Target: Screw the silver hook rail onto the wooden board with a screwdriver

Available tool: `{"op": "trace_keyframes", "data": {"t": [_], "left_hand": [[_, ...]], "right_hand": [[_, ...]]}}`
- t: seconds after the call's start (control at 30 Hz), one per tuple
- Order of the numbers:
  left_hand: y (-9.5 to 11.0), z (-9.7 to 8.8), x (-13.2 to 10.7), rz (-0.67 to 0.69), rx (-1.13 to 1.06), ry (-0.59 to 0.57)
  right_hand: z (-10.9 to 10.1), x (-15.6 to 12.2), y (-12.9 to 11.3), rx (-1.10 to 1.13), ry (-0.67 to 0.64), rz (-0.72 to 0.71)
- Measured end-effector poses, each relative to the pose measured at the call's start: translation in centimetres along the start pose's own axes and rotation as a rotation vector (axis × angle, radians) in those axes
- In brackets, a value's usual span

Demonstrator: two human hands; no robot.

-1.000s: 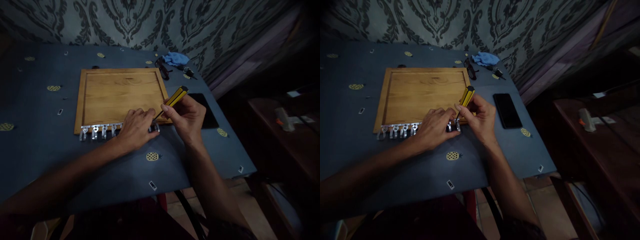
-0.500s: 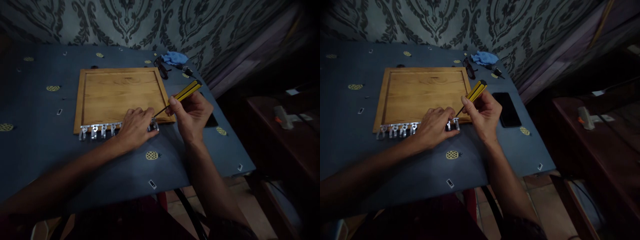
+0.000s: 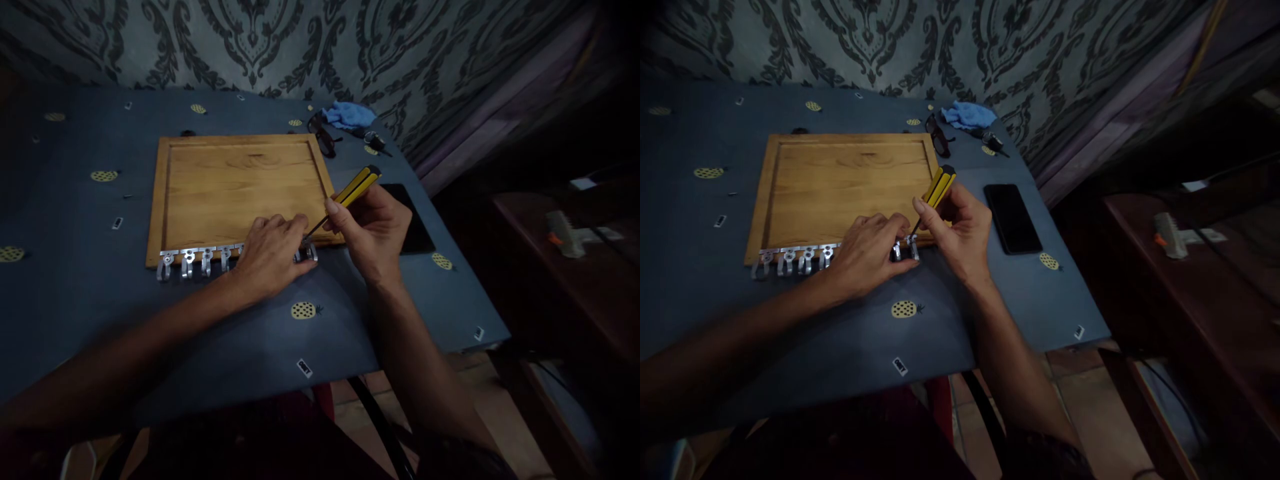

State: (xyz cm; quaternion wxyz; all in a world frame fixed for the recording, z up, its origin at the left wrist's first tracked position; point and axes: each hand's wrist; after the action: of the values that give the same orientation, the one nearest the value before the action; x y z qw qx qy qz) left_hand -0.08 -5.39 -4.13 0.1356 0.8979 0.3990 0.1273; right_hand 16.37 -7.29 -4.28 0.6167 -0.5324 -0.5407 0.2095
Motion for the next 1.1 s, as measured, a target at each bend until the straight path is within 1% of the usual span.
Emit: {"op": "trace_keyframes", "data": {"t": [0.2, 0.33, 0.5, 0.67, 0.9, 1.0, 1.1], "left_hand": [[0.1, -0.2, 0.0, -0.006, -0.004, -0.028], [0.2, -0.3, 0.1, -0.022, -0.004, -0.05], [0.2, -0.5, 0.1, -0.016, -0.01, -0.045], [0.1, -0.3, 0.0, -0.01, -0.004, -0.038], [0.1, -0.1, 0.0, -0.009, 0.011, -0.036], [0.1, -0.1, 0.0, -0.01, 0.014, -0.036], [0.1, -0.2, 0.0, -0.009, 0.015, -0.034]], "right_hand": [[-0.2, 0.0, 0.0, -0.002, -0.043, -0.005], [-0.6, 0.2, -0.1, 0.058, -0.097, 0.053], [-1.2, 0.4, -0.2, 0.069, -0.171, 0.1], [-1.2, 0.4, -0.1, 0.064, -0.141, 0.08], [-0.7, 0.4, 0.9, 0.026, -0.1, -0.049], [-0.5, 0.3, 0.9, 0.033, -0.091, -0.054], [-0.7, 0.4, 0.7, 0.039, -0.11, -0.025]]}}
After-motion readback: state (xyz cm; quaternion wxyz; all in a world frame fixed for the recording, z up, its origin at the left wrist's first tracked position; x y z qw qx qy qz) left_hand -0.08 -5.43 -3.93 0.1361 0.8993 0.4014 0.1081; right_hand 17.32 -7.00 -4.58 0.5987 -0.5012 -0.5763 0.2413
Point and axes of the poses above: each hand's wrist, its own x-axis towards the middle knuckle, its own z-axis out of the palm, y = z × x, and after that the axes turned 3 degrees about y, right-handed
